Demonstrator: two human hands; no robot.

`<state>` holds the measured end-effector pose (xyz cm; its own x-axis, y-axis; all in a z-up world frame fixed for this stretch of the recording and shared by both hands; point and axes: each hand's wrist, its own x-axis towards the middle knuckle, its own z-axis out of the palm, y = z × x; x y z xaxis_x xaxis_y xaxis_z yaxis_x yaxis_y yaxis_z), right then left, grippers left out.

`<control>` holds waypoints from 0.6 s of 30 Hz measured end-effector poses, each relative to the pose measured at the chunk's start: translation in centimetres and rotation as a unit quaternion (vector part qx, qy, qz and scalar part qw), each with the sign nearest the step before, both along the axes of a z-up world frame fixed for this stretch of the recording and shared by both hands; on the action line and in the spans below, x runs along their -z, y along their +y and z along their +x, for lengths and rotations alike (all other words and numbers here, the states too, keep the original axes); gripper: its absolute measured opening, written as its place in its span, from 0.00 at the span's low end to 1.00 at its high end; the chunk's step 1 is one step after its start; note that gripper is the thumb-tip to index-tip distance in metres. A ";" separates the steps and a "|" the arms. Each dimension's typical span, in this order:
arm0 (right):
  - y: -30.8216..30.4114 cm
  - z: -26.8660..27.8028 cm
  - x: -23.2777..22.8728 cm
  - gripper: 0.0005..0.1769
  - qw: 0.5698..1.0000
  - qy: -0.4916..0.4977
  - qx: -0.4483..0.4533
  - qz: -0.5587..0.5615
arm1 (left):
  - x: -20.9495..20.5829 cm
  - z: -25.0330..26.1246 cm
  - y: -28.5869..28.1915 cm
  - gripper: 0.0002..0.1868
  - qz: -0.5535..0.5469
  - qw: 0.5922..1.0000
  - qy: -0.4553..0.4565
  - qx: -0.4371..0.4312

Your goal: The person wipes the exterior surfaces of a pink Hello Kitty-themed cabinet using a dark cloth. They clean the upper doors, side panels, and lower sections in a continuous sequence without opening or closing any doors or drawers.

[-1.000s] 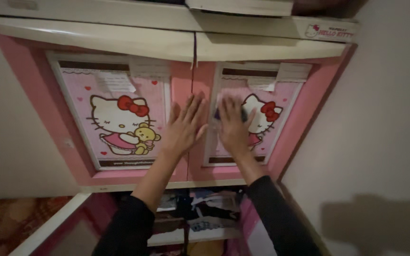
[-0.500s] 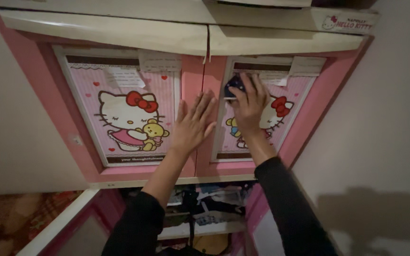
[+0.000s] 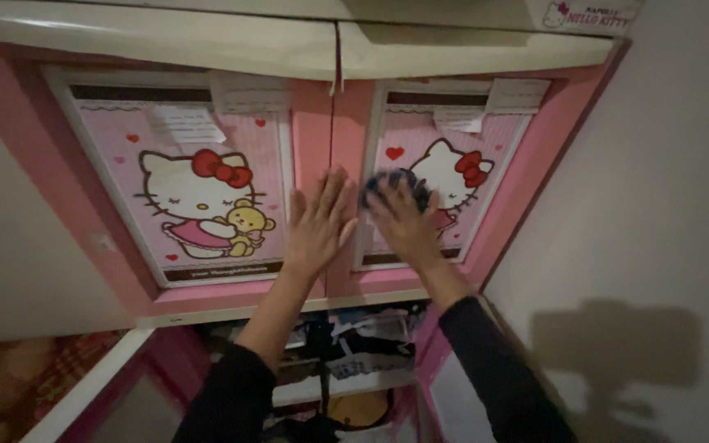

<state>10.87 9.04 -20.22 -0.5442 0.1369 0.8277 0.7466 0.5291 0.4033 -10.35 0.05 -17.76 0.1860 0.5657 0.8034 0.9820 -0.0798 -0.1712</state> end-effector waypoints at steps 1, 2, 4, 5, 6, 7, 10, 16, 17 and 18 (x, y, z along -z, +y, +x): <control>0.3 -0.1 -1.3 0.30 1.000 0.021 -0.005 -0.016 | 0.1 0.0 0.2 0.41 0.004 1.000 0.000 -0.003; 0.5 -0.2 -2.5 0.30 0.999 0.042 -0.012 -0.033 | 0.4 0.0 0.2 0.41 0.006 1.000 0.001 -0.007; -0.1 -0.8 -2.9 0.30 0.995 0.071 -0.029 -0.070 | 1.0 0.1 0.3 0.41 -0.017 1.000 -0.003 -0.016; -0.5 -1.1 -2.6 0.31 0.992 0.079 -0.041 -0.090 | 1.4 0.3 0.3 0.42 -0.029 0.999 -0.005 -0.020; -0.7 -1.1 -2.1 0.32 0.989 0.088 -0.052 -0.110 | 1.9 0.5 0.2 0.42 -0.040 0.999 -0.015 -0.015; -1.1 -0.7 -1.2 0.31 0.989 0.064 -0.051 -0.124 | 2.5 0.7 0.0 0.43 -0.051 0.998 -0.025 -0.010; -2.2 1.0 1.8 0.31 0.986 0.004 -0.046 -0.161 | 4.3 1.7 -0.3 0.45 -0.051 0.999 -0.014 -0.012; -1.2 6.3 0.1 0.28 0.994 0.057 0.004 -0.095 | 4.6 5.8 0.6 0.43 -0.057 0.998 -0.028 0.011; -0.6 7.0 -1.3 0.28 0.992 0.077 0.017 -0.096 | 4.2 6.8 0.8 0.43 -0.002 1.000 0.001 0.002; -0.2 7.6 -2.8 0.28 0.990 0.097 0.030 -0.097 | 3.7 7.9 1.2 0.43 0.008 1.000 -0.011 0.011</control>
<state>18.48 8.80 -17.45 -0.3637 0.3317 0.8704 0.8328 0.5344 0.1444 -2.41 1.24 -21.45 0.1794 0.5492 0.8162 0.9838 -0.0984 -0.1500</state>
